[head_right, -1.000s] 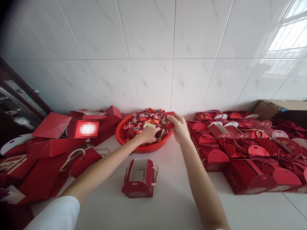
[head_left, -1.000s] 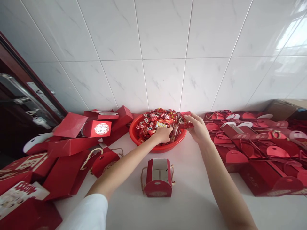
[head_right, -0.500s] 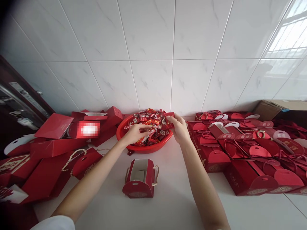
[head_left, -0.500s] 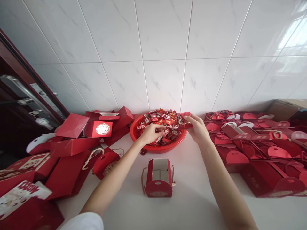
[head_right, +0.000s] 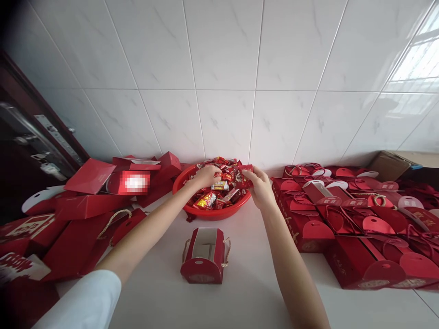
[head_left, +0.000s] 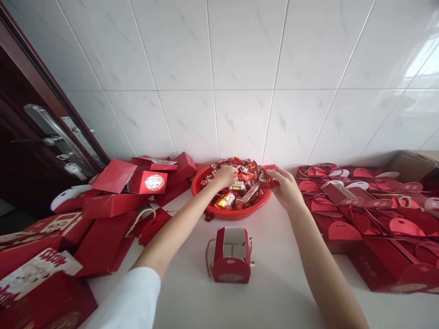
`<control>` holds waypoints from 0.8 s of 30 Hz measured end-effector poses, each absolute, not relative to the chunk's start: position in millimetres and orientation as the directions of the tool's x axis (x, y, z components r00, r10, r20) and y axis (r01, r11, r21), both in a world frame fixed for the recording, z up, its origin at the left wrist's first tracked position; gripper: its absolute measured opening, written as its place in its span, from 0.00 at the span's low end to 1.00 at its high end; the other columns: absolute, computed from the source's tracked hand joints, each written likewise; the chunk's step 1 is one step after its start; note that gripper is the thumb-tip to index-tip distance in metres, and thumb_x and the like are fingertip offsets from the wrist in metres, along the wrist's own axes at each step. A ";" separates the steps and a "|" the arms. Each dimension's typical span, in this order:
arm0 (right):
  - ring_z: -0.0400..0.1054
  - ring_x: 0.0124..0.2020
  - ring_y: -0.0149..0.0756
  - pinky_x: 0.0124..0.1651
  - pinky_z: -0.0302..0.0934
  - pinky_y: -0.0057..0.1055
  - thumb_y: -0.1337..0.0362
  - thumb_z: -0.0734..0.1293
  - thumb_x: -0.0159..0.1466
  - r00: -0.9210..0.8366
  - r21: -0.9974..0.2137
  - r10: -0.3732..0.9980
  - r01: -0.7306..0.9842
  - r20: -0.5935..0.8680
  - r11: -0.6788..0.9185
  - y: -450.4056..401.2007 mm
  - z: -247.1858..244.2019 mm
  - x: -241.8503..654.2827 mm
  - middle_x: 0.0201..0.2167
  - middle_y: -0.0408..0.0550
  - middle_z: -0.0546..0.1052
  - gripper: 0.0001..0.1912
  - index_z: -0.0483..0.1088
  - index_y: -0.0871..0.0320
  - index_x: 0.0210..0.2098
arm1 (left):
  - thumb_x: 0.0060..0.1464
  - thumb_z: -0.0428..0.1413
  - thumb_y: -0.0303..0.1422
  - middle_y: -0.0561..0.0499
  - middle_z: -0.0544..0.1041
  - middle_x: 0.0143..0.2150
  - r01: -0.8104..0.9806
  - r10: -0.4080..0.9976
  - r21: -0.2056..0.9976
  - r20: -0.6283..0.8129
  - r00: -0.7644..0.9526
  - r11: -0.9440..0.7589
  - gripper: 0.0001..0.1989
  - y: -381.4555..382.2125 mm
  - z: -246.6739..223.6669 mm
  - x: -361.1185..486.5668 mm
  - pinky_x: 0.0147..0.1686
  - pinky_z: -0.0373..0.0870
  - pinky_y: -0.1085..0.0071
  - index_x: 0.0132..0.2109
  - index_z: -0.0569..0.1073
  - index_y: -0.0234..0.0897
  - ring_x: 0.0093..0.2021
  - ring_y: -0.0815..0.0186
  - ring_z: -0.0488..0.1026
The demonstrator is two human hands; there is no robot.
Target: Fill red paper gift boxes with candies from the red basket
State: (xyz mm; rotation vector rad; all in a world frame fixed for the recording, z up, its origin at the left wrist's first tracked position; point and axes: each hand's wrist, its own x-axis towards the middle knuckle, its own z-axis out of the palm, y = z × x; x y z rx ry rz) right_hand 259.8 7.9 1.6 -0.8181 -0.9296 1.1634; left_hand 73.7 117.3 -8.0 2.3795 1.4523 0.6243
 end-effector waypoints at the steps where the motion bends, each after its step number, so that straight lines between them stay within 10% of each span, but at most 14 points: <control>1: 0.71 0.30 0.33 0.34 0.66 0.28 0.58 0.77 0.48 0.131 -0.902 0.976 -0.376 0.176 0.213 7.4 1.5 260.0 0.27 0.42 0.79 0.12 0.77 0.56 0.29 | 0.45 0.59 0.22 0.42 0.82 0.37 0.789 0.901 0.435 0.202 0.384 -0.434 0.06 123.6 -9.3 80.6 0.49 0.69 0.61 0.28 0.76 0.37 0.48 0.49 0.77; 9: 0.69 0.28 0.31 0.32 0.64 0.27 0.57 0.77 0.47 0.162 -0.901 0.971 -0.371 0.177 0.226 6.6 1.1 263.8 0.26 0.40 0.77 0.13 0.76 0.56 0.28 | 0.53 0.53 0.24 0.45 0.79 0.30 0.738 0.908 0.529 0.217 0.358 -0.418 0.09 129.3 -11.7 87.8 0.41 0.70 0.64 0.26 0.73 0.34 0.39 0.55 0.78; 14: 0.70 0.29 0.32 0.33 0.65 0.28 0.59 0.78 0.47 0.132 -0.888 0.978 -0.414 0.161 0.202 7.5 2.1 258.1 0.26 0.42 0.78 0.12 0.77 0.57 0.28 | 0.50 0.62 0.38 0.46 0.82 0.40 0.137 0.876 0.914 0.312 0.368 -0.383 0.13 98.6 -2.4 72.1 0.46 0.73 0.63 0.40 0.78 0.34 0.42 0.59 0.78; 24: 0.74 0.34 0.37 0.41 0.68 0.33 0.58 0.78 0.48 -0.045 -0.896 0.992 -0.435 0.122 0.090 -6.9 7.8 238.9 0.30 0.44 0.80 0.15 0.77 0.56 0.33 | 0.40 0.70 0.42 0.49 0.80 0.36 -0.178 0.924 0.933 0.342 0.173 -0.312 0.19 39.4 0.9 63.7 0.46 0.77 0.60 0.35 0.79 0.33 0.40 0.60 0.77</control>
